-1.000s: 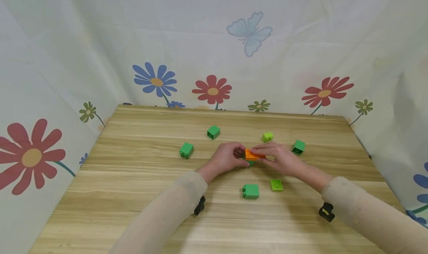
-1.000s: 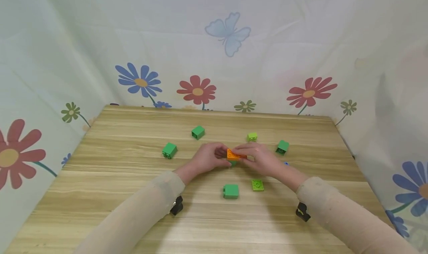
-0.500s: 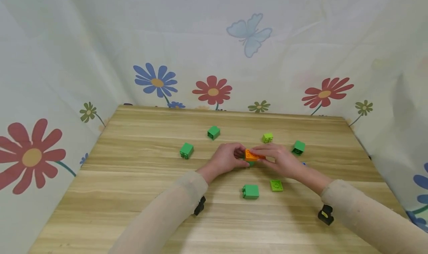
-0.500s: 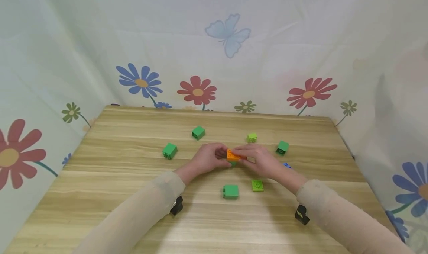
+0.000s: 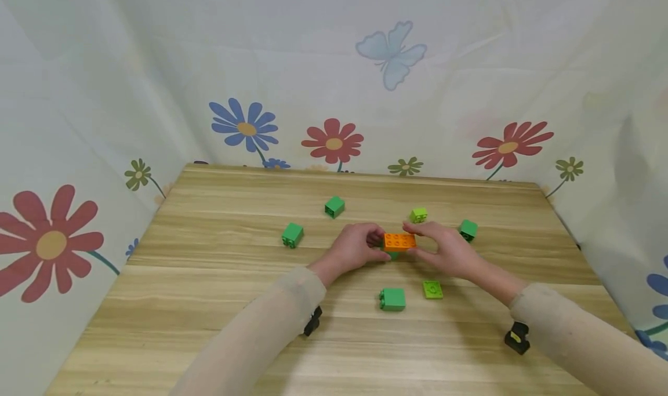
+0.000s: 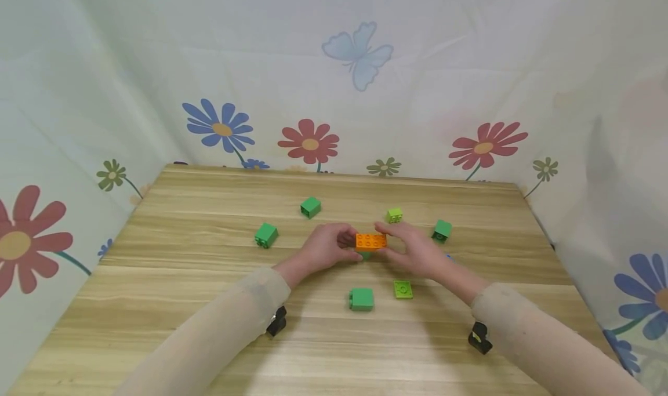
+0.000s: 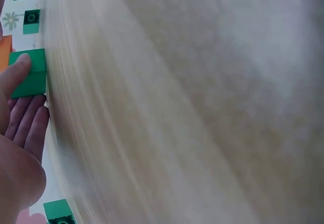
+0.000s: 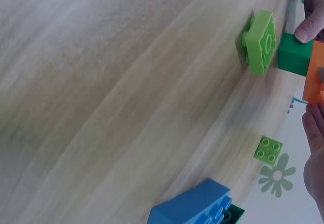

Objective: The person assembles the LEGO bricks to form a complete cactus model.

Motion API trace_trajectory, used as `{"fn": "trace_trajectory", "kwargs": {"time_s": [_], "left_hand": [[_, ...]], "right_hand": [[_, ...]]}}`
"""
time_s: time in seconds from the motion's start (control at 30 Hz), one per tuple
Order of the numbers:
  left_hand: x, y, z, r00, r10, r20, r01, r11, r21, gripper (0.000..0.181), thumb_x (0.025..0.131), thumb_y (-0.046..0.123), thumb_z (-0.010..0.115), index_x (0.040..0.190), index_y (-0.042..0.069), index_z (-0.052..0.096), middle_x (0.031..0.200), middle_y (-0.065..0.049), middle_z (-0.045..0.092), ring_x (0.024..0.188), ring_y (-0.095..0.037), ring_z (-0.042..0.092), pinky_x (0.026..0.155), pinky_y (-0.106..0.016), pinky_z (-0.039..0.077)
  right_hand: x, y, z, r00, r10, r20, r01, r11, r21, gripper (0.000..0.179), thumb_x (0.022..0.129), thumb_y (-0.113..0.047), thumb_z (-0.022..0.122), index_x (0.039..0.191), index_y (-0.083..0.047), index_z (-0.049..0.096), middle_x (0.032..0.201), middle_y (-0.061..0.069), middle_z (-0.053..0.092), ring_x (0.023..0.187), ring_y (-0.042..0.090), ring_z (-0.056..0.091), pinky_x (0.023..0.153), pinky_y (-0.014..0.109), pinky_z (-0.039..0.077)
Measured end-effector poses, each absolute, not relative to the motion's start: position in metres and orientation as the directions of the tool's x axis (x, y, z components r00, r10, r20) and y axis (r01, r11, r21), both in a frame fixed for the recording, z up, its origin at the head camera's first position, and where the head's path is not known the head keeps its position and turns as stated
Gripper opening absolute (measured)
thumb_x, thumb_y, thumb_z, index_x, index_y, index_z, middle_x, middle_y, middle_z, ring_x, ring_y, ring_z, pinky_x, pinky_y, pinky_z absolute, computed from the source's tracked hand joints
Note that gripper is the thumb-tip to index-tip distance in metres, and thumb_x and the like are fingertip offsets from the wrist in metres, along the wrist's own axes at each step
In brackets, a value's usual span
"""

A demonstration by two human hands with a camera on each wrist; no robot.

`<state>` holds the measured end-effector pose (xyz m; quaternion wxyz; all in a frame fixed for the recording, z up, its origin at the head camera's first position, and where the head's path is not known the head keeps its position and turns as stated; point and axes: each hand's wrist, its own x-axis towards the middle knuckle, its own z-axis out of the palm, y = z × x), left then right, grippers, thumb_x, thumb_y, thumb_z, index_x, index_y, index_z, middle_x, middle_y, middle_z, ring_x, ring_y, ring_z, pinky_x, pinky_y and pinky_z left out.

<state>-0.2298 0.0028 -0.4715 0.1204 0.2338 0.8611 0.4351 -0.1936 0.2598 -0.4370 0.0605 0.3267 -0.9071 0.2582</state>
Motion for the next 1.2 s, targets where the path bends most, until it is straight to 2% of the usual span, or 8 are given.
{"fn": "trace_trajectory", "kwargs": {"time_s": [0.23,0.47,0.67,0.93,1.2], "left_hand": [[-0.23,0.004,-0.471,-0.863,0.504,-0.008,0.302,0.53,0.792,0.037,0.086,0.023,0.093,0.117,0.014,0.074,0.112,0.003,0.075,0.1,-0.009,0.068,0.095,-0.027,0.058],[-0.23,0.005,-0.469,-0.869,0.495,-0.006,0.308,0.55,0.776,0.037,0.086,0.024,0.093,0.116,0.015,0.074,0.112,0.003,0.075,0.099,-0.009,0.068,0.094,-0.026,0.058],[-0.231,0.004,-0.469,-0.873,0.487,-0.01,0.3,0.554,0.776,0.036,0.086,0.024,0.093,0.115,0.015,0.074,0.111,0.004,0.074,0.098,-0.009,0.068,0.093,-0.026,0.058],[-0.231,0.004,-0.472,-0.867,0.498,-0.002,0.312,0.546,0.777,0.035,0.086,0.024,0.093,0.115,0.015,0.074,0.11,0.004,0.074,0.097,-0.007,0.067,0.092,-0.025,0.058],[-0.23,0.005,-0.472,-0.865,0.501,0.001,0.323,0.556,0.766,0.036,0.086,0.025,0.093,0.116,0.015,0.075,0.111,0.004,0.075,0.097,-0.007,0.068,0.092,-0.025,0.058]], "right_hand": [[-0.199,0.27,-0.433,-0.803,-0.525,0.283,-0.595,0.668,-0.448,0.054,0.093,-0.011,0.085,0.142,0.001,0.066,0.139,0.015,0.071,0.119,0.036,0.071,0.098,0.055,0.059],[-0.207,0.279,-0.426,-0.802,-0.502,0.324,-0.598,0.665,-0.448,0.051,0.094,-0.005,0.082,0.141,0.004,0.065,0.136,0.02,0.071,0.119,0.041,0.07,0.098,0.06,0.057],[-0.217,0.288,-0.421,-0.827,-0.475,0.301,-0.562,0.722,-0.404,0.052,0.096,-0.011,0.082,0.143,0.003,0.064,0.137,0.021,0.07,0.119,0.043,0.07,0.099,0.061,0.057],[-0.231,0.296,-0.424,-0.852,-0.451,0.267,-0.523,0.762,-0.382,0.053,0.096,-0.012,0.081,0.144,0.004,0.063,0.138,0.023,0.069,0.118,0.046,0.069,0.1,0.063,0.056],[-0.242,0.298,-0.429,-0.885,-0.416,0.207,-0.465,0.804,-0.371,0.052,0.097,-0.012,0.081,0.144,0.002,0.063,0.141,0.024,0.067,0.124,0.047,0.066,0.104,0.064,0.052]]}}
